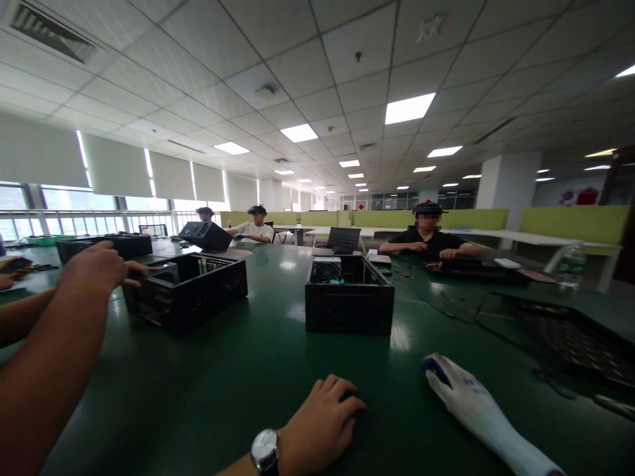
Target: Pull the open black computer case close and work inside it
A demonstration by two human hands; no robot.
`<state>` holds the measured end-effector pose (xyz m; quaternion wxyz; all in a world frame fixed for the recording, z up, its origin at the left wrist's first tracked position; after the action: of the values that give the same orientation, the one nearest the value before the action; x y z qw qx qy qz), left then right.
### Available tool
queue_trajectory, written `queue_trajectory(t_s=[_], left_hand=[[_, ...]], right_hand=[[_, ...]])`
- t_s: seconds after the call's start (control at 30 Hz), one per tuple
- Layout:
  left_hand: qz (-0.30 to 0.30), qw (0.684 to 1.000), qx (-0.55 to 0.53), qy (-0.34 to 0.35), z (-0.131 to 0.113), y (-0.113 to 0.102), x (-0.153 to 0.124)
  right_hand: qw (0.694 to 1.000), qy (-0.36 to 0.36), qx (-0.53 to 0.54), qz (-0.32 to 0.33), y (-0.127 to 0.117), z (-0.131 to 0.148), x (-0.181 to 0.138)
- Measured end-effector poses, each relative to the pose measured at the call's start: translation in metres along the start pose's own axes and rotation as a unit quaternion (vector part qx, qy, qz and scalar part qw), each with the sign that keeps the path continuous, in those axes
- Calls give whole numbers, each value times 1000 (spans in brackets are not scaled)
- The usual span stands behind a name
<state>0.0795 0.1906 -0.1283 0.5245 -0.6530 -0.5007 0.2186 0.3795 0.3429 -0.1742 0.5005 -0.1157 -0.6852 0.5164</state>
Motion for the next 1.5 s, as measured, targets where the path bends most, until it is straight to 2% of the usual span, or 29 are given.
queue_trajectory(t_s=[0.1, 0.17, 0.23, 0.3, 0.37, 0.43, 0.57, 0.63, 0.7, 0.83, 1.0, 1.23, 1.37, 1.5], left_hand=[[-1, 1000, 9, 5, -1, 1, 0], [-5, 1000, 18, 15, -2, 3, -1], [-29, 998, 45, 32, -4, 3, 2], [-73, 989, 117, 53, -7, -4, 15], [-123, 970, 199, 64, -9, -22, 40], [-165, 954, 246, 57, -9, -49, 78], [-229, 937, 264, -12, 4, -108, 158], [-243, 930, 267, -70, 16, -119, 186], [-243, 922, 269, -132, 29, -115, 200], [-233, 909, 278, -206, 48, -94, 205], [-211, 911, 290, -203, 55, -89, 204], [-214, 905, 300, -211, 56, -88, 204], [-198, 912, 296, -202, 57, -88, 204], [-184, 917, 291, -199, 55, -92, 202]], right_hand=[[1000, -6, 6, 9, 0, -1, 2], [999, -2, -5, 42, 1, -1, 4], [995, 15, -21, 98, 2, 1, 5], [990, 52, -9, 131, 0, 4, 7], [985, 108, 37, 132, -3, 7, 9], [977, 156, 80, 125, -6, 11, 10], [972, 175, 102, 115, -10, 16, 13], [975, 169, 102, 104, -12, 16, 13], [977, 162, 101, 96, -13, 16, 13], [980, 145, 104, 85, -15, 17, 11], [983, 126, 100, 84, -13, 16, 9], [985, 118, 21, 120, -10, 9, 8], [975, 180, 85, 102, -13, 5, 8], [934, 286, 201, 75, -12, -8, 5]])
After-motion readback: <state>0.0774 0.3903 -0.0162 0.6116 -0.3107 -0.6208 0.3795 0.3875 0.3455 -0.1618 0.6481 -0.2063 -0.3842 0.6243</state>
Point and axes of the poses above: each hand's wrist, its own x-axis towards the middle knuckle, its own y-axis out of the palm, z = x × y, the point moved 5 cm from there along x, towards the middle knuckle, and after that the axes turned 5 degrees about -y, right-handed, at the moved point
